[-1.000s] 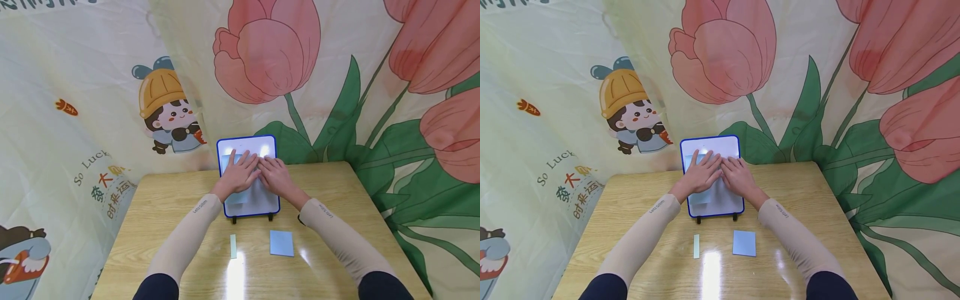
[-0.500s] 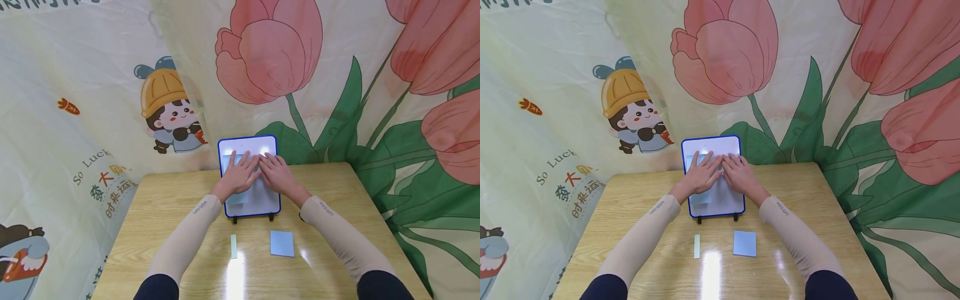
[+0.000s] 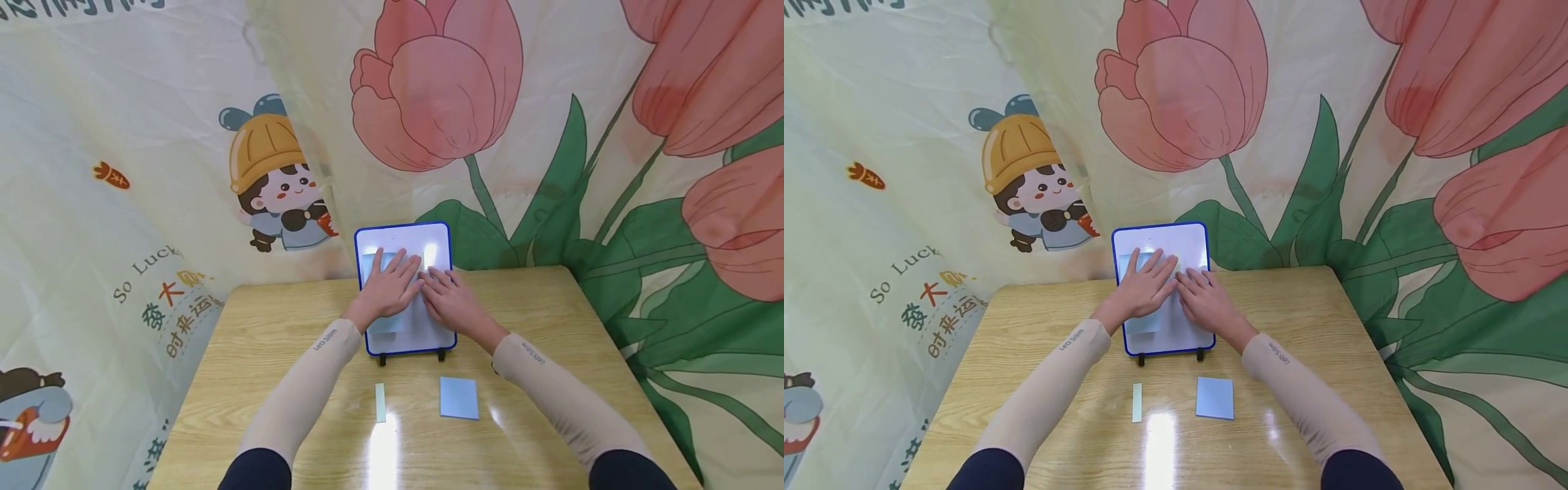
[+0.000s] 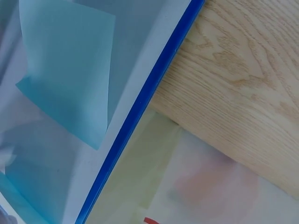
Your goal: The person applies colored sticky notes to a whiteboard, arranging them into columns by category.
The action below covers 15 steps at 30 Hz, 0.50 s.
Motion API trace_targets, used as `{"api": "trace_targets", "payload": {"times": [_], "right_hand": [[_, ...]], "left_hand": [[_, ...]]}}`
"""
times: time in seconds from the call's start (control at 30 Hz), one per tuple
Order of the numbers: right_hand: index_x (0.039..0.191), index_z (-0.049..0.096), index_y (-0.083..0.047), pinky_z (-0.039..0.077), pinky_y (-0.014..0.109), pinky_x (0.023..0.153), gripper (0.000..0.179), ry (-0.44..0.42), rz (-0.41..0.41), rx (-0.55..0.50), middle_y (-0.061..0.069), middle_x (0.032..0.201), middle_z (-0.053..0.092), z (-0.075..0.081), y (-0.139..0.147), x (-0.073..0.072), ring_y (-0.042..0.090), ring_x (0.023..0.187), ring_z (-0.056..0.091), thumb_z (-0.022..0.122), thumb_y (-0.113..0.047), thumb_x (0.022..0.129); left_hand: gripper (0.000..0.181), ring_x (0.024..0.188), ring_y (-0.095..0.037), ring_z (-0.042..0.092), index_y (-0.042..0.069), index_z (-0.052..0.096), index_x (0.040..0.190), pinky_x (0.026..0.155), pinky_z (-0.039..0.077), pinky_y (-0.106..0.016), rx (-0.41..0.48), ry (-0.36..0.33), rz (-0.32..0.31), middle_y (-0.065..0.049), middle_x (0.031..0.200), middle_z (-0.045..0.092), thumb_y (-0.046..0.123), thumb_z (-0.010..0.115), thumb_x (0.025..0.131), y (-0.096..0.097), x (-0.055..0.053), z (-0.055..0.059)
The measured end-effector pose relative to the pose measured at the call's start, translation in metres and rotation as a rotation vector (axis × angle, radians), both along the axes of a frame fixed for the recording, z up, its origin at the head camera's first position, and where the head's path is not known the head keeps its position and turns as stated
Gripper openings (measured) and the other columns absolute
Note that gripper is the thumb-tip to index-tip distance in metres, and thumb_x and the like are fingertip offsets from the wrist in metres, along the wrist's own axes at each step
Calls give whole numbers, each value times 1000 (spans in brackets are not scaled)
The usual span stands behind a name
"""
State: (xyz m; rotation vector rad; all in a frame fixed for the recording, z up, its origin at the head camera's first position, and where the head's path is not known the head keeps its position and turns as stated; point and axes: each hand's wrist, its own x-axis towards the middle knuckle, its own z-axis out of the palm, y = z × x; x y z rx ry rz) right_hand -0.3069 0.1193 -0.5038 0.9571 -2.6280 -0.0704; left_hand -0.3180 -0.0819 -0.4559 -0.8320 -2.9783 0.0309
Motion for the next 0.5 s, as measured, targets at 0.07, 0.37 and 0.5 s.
{"api": "trace_targets", "payload": {"times": [0.07,0.37,0.5], "right_hand": [[148,47,-15,29,52,119,53,4,14,-4,2,153,46,-4,1,4,26,146,36,56,-35,100],[148,47,-13,31,53,118,54,-5,62,-44,4,151,49,-14,2,17,28,144,39,59,-31,99],[147,47,-13,31,53,118,54,0,61,-57,4,151,49,-14,2,19,28,144,40,60,-30,98]], "left_hand": [[67,155,-18,-2,23,9,160,120,-14,-60,4,-1,3,8,167,11,57,10,103,0,1,0],[70,155,-18,-2,23,9,160,120,-12,-60,-24,9,7,8,166,11,59,4,101,-1,3,-2],[70,155,-19,-1,22,9,160,120,-12,-60,-27,11,4,7,166,12,59,3,101,-1,4,-2]]}}
